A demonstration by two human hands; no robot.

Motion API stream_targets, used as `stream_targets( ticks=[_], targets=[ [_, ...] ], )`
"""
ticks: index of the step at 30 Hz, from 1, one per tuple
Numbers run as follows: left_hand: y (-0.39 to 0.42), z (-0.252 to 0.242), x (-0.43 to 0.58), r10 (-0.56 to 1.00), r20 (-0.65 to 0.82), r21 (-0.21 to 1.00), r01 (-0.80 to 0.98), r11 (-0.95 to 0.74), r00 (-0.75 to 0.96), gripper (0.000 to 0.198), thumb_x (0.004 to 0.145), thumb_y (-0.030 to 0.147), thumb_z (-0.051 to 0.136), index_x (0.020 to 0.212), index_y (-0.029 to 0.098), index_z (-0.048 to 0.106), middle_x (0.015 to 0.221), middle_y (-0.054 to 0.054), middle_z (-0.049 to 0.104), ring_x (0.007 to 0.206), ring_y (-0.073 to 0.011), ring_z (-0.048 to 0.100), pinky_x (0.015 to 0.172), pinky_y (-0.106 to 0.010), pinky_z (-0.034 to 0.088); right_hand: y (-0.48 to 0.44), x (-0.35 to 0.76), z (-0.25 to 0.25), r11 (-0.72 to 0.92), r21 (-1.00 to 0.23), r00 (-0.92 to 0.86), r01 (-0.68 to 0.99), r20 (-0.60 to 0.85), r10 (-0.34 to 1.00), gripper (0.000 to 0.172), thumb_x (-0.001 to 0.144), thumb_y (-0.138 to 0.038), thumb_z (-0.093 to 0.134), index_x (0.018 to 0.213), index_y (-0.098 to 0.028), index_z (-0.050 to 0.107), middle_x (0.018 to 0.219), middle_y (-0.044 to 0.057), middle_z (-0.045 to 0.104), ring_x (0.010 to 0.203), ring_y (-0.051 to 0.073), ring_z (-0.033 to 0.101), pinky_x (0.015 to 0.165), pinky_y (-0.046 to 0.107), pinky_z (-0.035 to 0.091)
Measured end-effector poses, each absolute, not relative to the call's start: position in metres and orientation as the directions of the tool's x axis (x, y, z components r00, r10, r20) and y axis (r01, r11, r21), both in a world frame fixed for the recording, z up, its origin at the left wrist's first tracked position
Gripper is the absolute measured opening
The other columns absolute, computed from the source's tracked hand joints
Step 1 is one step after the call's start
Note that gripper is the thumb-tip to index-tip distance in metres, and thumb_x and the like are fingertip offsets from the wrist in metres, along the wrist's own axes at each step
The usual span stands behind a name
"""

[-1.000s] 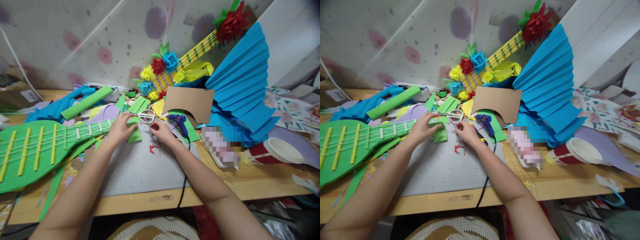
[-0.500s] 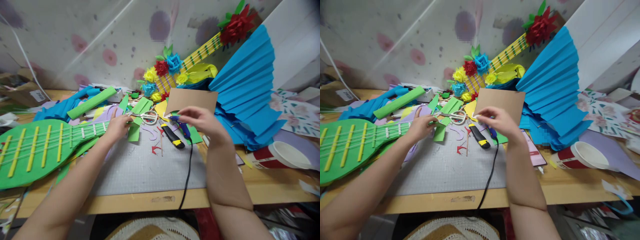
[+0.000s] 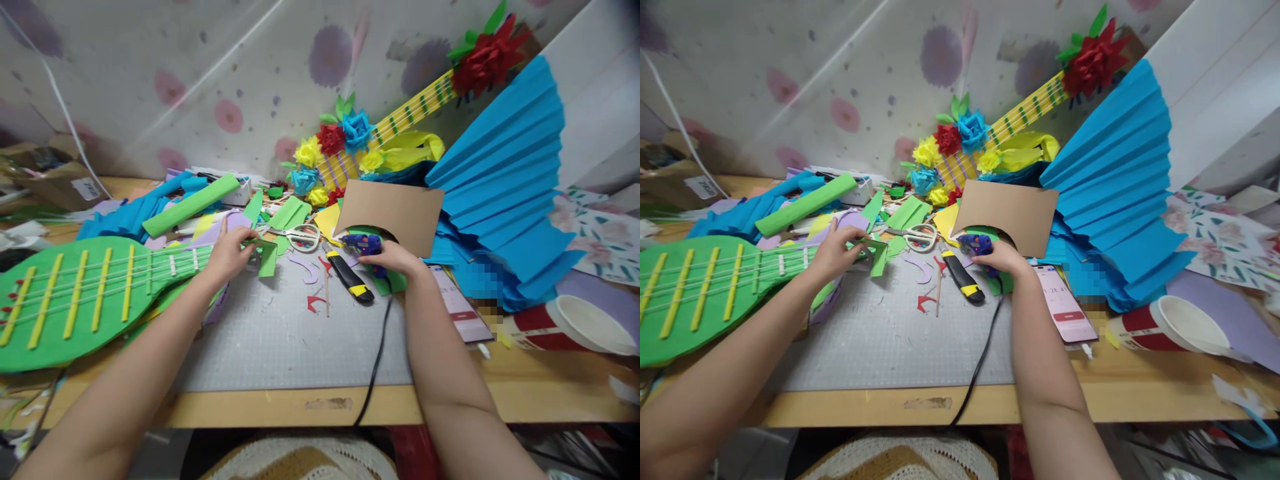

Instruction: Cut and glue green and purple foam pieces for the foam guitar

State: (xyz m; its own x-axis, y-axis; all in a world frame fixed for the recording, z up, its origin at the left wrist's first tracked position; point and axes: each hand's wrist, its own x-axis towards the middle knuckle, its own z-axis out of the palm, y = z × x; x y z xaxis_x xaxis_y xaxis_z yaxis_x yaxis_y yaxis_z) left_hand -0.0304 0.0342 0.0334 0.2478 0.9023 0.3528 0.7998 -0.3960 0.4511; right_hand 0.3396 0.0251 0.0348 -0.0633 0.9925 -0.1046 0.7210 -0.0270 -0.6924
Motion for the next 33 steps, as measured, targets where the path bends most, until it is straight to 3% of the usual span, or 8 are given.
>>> stream_targets(
  ticks=[3, 6, 8, 10, 14, 22, 33],
  targets=[
    [0.035, 0.032, -0.03, 0.91, 0.333, 0.471, 0.793, -0.386, 0.246, 0.014, 0.078, 0.027, 0.047, 0.082, 0.021, 0.058, 0.084, 0.0, 0.065, 0.081, -0.0161, 0.06, 0.114, -0.05, 0.008, 0.019, 0.336, 0.051, -0.135, -0.813, 0.014, 0.567, -0.154, 0.988, 0.046, 0.065, -0.05, 0.069, 0.097, -0.018, 0.066, 0.088, 0.008, 0.068, 0.07, 0.017, 0.061, 0.052, 0.025, 0.044],
    [0.036, 0.033, -0.028, 0.916, 0.317, 0.469, 0.798, -0.378, 0.247, 0.012, 0.078, 0.027, 0.047, 0.082, 0.021, 0.057, 0.076, 0.003, 0.064, 0.07, -0.0141, 0.058, 0.115, -0.049, 0.01, 0.013, 0.318, 0.061, -0.022, -0.948, 0.015, 0.317, -0.018, 1.0, 0.045, 0.066, -0.054, 0.067, 0.094, -0.018, 0.063, 0.088, 0.007, 0.067, 0.066, 0.013, 0.059, 0.049, 0.022, 0.041],
    [0.037, 0.034, -0.026, 0.915, 0.321, 0.463, 0.802, -0.378, 0.246, 0.011, 0.077, 0.027, 0.048, 0.082, 0.022, 0.057, 0.073, 0.004, 0.063, 0.066, -0.0136, 0.056, 0.115, -0.048, 0.011, 0.011, 0.296, 0.06, 0.051, -0.978, -0.041, 0.201, 0.043, 0.998, 0.042, 0.064, -0.054, 0.067, 0.083, -0.017, 0.061, 0.078, 0.005, 0.065, 0.057, 0.01, 0.055, 0.051, 0.023, 0.042],
    [0.038, 0.036, -0.025, 0.914, 0.321, 0.46, 0.802, -0.381, 0.249, 0.011, 0.077, 0.027, 0.048, 0.082, 0.021, 0.056, 0.073, 0.004, 0.063, 0.066, -0.0135, 0.056, 0.115, -0.048, 0.011, 0.01, 0.273, 0.053, 0.025, -0.971, -0.156, 0.239, -0.013, 0.988, 0.039, 0.065, -0.053, 0.067, 0.073, -0.016, 0.06, 0.065, 0.002, 0.061, 0.047, 0.008, 0.047, 0.048, 0.023, 0.039],
    [0.039, 0.036, -0.026, 0.92, 0.307, 0.457, 0.81, -0.367, 0.243, 0.01, 0.077, 0.028, 0.047, 0.081, 0.022, 0.055, 0.074, 0.005, 0.063, 0.067, -0.0131, 0.057, 0.115, -0.049, 0.012, 0.012, 0.243, 0.033, 0.035, -0.936, -0.292, 0.35, -0.074, 0.954, 0.039, 0.067, -0.052, 0.064, 0.079, -0.015, 0.061, 0.061, 0.0, 0.059, 0.045, 0.008, 0.045, 0.046, 0.023, 0.038],
    [0.039, 0.033, -0.025, 0.91, 0.316, 0.452, 0.801, -0.394, 0.269, 0.014, 0.076, 0.029, 0.046, 0.082, 0.021, 0.056, 0.076, 0.003, 0.064, 0.065, -0.0132, 0.057, 0.116, -0.047, 0.012, 0.014, 0.24, 0.023, 0.118, -0.907, -0.283, 0.404, -0.001, 0.959, 0.041, 0.068, -0.051, 0.065, 0.091, -0.017, 0.064, 0.064, 0.001, 0.059, 0.062, 0.015, 0.055, 0.058, 0.028, 0.045],
    [0.037, 0.035, -0.026, 0.912, 0.3, 0.455, 0.799, -0.393, 0.278, 0.014, 0.077, 0.03, 0.044, 0.081, 0.021, 0.055, 0.076, 0.003, 0.064, 0.061, -0.0122, 0.054, 0.115, -0.045, 0.01, 0.014, 0.238, 0.019, 0.119, -0.909, -0.295, 0.399, -0.004, 0.955, 0.041, 0.069, -0.049, 0.064, 0.093, -0.016, 0.064, 0.064, 0.0, 0.057, 0.064, 0.014, 0.054, 0.061, 0.027, 0.045]
  ],
)
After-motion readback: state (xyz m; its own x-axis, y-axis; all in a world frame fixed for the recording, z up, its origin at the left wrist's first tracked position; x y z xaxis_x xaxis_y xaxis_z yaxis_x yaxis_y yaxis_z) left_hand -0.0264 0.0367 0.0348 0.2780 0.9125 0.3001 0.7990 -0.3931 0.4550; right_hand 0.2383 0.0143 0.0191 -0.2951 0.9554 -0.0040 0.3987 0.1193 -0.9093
